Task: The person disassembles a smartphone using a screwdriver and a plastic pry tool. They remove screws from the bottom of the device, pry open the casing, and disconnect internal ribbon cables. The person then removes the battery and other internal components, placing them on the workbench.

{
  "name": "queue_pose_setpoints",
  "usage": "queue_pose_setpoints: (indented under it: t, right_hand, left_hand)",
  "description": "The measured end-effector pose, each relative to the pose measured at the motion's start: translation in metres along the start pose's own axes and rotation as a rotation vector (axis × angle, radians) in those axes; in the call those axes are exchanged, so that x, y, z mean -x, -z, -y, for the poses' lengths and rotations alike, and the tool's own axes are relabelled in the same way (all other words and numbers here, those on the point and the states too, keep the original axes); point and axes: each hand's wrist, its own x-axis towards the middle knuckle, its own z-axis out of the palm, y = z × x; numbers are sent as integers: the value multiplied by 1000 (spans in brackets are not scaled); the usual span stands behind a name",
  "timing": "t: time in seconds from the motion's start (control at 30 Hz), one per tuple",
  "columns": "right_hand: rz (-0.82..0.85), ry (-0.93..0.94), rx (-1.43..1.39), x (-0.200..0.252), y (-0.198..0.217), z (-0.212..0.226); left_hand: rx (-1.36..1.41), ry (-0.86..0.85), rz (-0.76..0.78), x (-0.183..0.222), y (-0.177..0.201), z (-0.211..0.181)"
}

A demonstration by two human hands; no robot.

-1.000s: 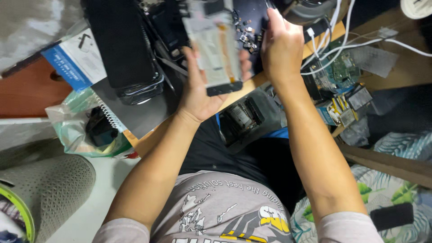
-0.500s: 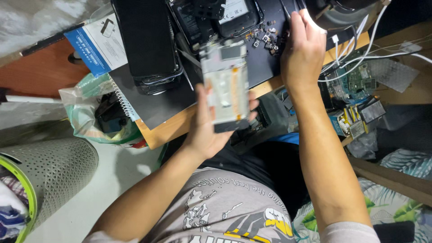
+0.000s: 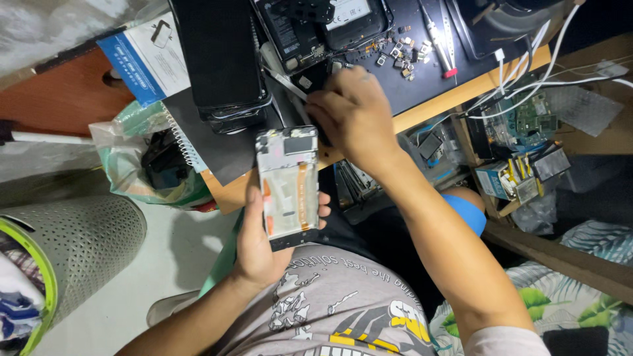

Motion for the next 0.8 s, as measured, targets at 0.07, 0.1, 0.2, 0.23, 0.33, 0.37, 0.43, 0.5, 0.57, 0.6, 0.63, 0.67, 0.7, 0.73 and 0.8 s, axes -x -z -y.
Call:
queue_pose_setpoints:
  t: [0.07,0.1,0.2,0.23,0.33,0.37,0.43,0.5,0.57,0.6,0.63,0.67,0.7,0.73,0.8]
  right_hand:
    - [34,33,98,-9,-9,3]
    - [29,25,153,-10,-13,6]
    - [7,-14,275,-10,-25,12]
    - [-3,-41,294,-10,-28,14]
    - [-12,-104,338,-8,-33,16]
    - [-13,-126,353,-7,-33,17]
    - [0,-137,359,-6,-34,19]
    - [-14,-142,356,-7,-36,19]
    - [-50,-141,344,-7,-38,17]
    - [-63,-129,345,-6,-38,16]
    - [-75,-116,345,-4,-37,16]
    - [-88,-104,346,-3,-36,16]
    - [-75,-74,369,-3,-34,16]
    - [-62,-45,391,-2,-32,15]
    - [-49,6,407,-1,-27,14]
  left_hand:
    - [-10,-30,-1,5,2,-3]
    - [-29,-43,-3,8,3,-4]
    - [-68,-69,-26,14,6,-7]
    - [-66,-63,-38,14,7,-6]
    - [-81,-77,-35,15,9,-6]
    - [-89,-85,-25,14,9,-7]
    - [-94,-63,-44,13,10,-8]
    - [-95,-51,-44,10,9,-8]
    - [-90,-48,-26,7,9,-6]
    - [-90,-48,-42,6,9,-6]
    - [-90,-49,-58,5,8,-5]
    - [-90,-49,-74,4,8,-5]
    - [-90,-57,-77,3,8,-4]
    - [-90,-64,-79,2,8,-4]
    - [-87,-81,-79,0,9,-4]
